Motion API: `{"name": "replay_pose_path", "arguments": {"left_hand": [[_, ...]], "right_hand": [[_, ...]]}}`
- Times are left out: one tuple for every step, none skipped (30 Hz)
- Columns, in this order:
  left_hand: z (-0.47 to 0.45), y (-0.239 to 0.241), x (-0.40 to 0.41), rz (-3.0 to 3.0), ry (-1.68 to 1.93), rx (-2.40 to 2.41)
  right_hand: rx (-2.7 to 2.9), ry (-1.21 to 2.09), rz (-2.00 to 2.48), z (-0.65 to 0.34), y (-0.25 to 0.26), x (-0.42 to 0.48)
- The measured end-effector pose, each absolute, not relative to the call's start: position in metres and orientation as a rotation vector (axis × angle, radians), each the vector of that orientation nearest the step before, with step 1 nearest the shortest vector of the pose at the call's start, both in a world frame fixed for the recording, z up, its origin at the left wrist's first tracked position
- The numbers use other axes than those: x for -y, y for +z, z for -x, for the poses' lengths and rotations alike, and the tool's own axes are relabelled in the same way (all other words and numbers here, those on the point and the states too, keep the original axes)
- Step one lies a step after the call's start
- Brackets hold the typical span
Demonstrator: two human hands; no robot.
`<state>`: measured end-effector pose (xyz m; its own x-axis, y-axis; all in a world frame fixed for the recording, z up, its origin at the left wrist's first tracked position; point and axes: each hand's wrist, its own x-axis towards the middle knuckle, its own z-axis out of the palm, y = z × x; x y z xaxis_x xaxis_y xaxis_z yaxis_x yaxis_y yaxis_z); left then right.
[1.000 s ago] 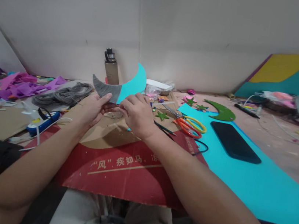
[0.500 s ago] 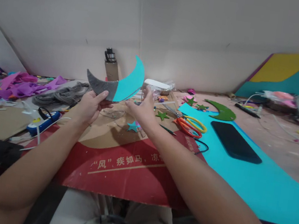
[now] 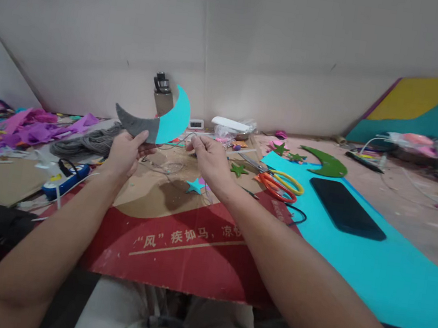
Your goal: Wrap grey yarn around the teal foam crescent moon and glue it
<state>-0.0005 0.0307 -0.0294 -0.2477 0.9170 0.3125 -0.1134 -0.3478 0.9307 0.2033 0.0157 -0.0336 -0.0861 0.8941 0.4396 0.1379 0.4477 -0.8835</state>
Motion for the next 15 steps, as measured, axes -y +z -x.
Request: {"name": "replay_pose_path", "arguments": {"left_hand": [[0.002, -0.030, -0.032, -1.204, 1.720, -1.071], [0.002, -0.030, -0.034, -1.190, 1.738, -1.067], [0.003, -0.030, -0.034, -1.174, 1.754, -1.065], [0.003, -0.030, -0.035, -1.155, 1.771, -1.063], [0.003, -0.029, -0.035, -1.139, 1.783, -1.057], [0.003, -0.028, -0.034, -1.128, 1.788, -1.048], [0.002, -0.028, -0.033, -1.120, 1.780, -1.032], [0.001, -0.027, -0.032, -1.113, 1.758, -1.011], [0.000, -0.026, -0.031, -1.108, 1.720, -0.985], [-0.001, -0.026, -0.029, -1.102, 1.673, -0.958], [-0.003, -0.025, -0.027, -1.098, 1.618, -0.931], [-0.005, -0.025, -0.025, -1.096, 1.563, -0.904], [-0.007, -0.024, -0.022, -1.098, 1.513, -0.878], [-0.009, -0.024, -0.020, -1.104, 1.469, -0.854], [-0.011, -0.023, -0.017, -1.112, 1.432, -0.831]], "right_hand": [[1.555, 0.797, 0.935, -0.204, -0.033, -0.016], [1.570, 0.781, 0.946, -0.205, -0.032, -0.016], [1.595, 0.773, 0.975, -0.206, -0.031, -0.016], [1.638, 0.771, 1.024, -0.206, -0.031, -0.015], [1.693, 0.772, 1.093, -0.206, -0.031, -0.015], [1.753, 0.763, 1.171, -0.206, -0.032, -0.014], [1.811, 0.727, 1.249, -0.205, -0.033, -0.013], [1.855, 0.666, 1.313, -0.204, -0.034, -0.012], [1.877, 0.595, 1.351, -0.203, -0.035, -0.012], [1.876, 0.540, 1.358, -0.201, -0.037, -0.011], [1.858, 0.526, 1.333, -0.199, -0.038, -0.010], [1.838, 0.569, 1.280, -0.196, -0.040, -0.009], [1.809, 0.666, 1.210, -0.194, -0.041, -0.009], [1.773, 0.798, 1.128, -0.191, -0.043, -0.008], [1.726, 0.935, 1.044, -0.189, -0.045, -0.008]]}}
